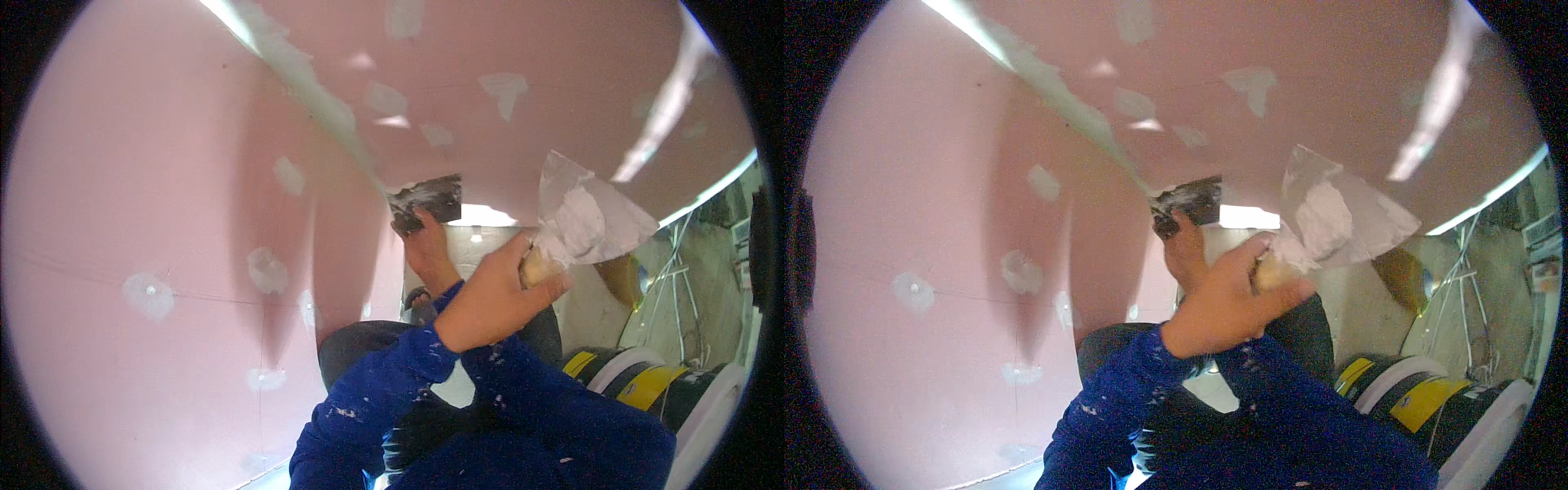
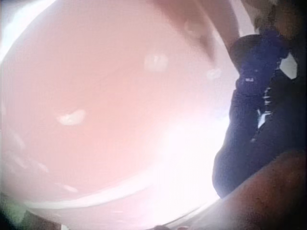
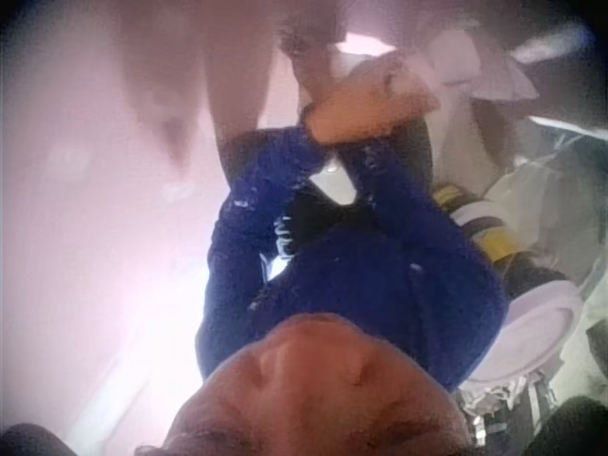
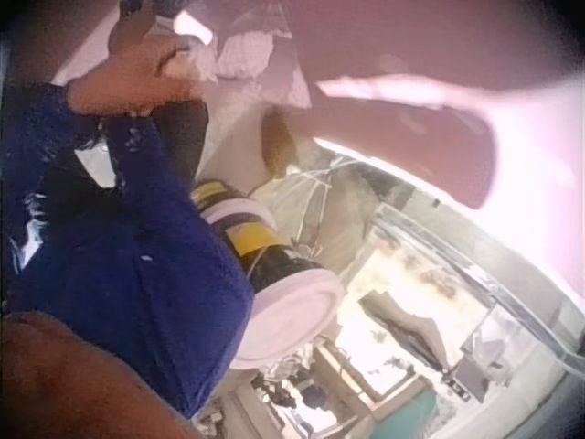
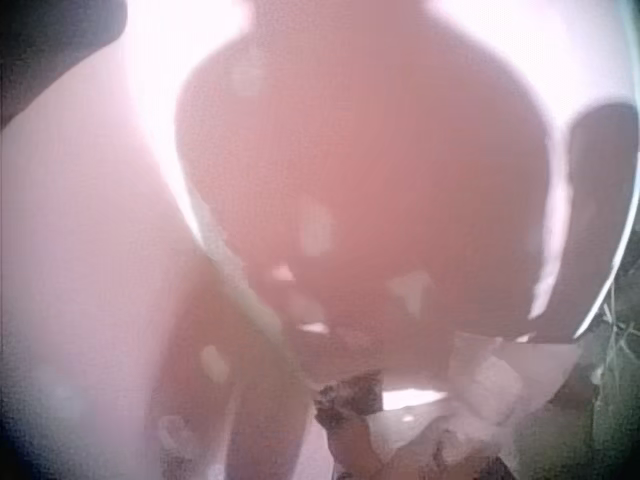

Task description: The person applies white plaster to the corner where a pink wall meets the ceiling using a trowel and a hawk. They repeatedly scoop plaster from the hawk and smooth it along the joint, occasionally scraping excess material back onto the hawk.

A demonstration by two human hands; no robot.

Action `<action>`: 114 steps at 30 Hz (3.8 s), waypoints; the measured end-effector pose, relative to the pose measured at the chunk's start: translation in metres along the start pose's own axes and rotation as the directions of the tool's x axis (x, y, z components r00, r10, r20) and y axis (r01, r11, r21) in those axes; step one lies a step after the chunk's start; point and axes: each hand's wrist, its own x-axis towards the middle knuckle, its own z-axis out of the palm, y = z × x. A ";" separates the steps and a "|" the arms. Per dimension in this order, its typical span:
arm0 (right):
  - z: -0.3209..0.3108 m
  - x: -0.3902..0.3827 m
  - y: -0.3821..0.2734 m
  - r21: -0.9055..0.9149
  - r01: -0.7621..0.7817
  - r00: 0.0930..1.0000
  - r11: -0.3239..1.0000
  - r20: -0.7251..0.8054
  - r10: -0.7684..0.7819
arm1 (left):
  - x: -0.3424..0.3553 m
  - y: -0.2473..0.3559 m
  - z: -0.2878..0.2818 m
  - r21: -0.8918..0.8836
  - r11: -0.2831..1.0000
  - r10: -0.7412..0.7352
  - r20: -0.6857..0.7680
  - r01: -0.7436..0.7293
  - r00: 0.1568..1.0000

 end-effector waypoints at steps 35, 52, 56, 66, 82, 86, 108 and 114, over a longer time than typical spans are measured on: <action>0.237 0.046 -0.025 -0.052 0.279 0.902 0.959 -0.329 -0.280 | -0.037 0.029 -0.015 -0.284 0.948 -0.132 0.071 0.147 0.989; 0.050 0.048 0.060 0.252 0.111 0.920 0.961 -0.393 -0.003 | -0.026 0.017 0.001 0.183 0.966 0.150 0.179 -0.183 0.972; 0.055 0.061 0.069 0.184 0.063 0.903 0.981 -0.429 0.022 | -0.025 0.020 0.000 0.163 0.985 -0.092 0.278 0.048 0.956; 0.096 0.087 0.053 0.233 0.055 0.948 0.971 -0.318 0.023 | -0.022 0.016 -0.006 0.260 0.959 0.045 0.244 -0.111 0.969; 0.265 0.014 -0.072 0.071 0.491 0.808 0.868 -0.408 -0.424 | -0.032 0.027 -0.003 0.038 0.991 0.112 0.244 -0.125 0.963; 0.165 -0.011 -0.020 0.043 0.252 0.914 0.967 -0.338 -0.223 | -0.027 0.022 0.002 0.114 0.981 0.125 0.232 -0.154 0.965; -0.017 0.084 0.130 -0.469 0.347 0.865 0.812 -0.173 -0.470 | -0.035 0.025 -0.004 0.237 0.971 -0.074 0.405 -0.027 0.911; 0.011 0.094 0.114 0.306 0.161 0.898 0.938 -0.440 -0.010 | -0.032 0.021 0.000 0.201 0.976 -0.002 0.394 -0.084 0.919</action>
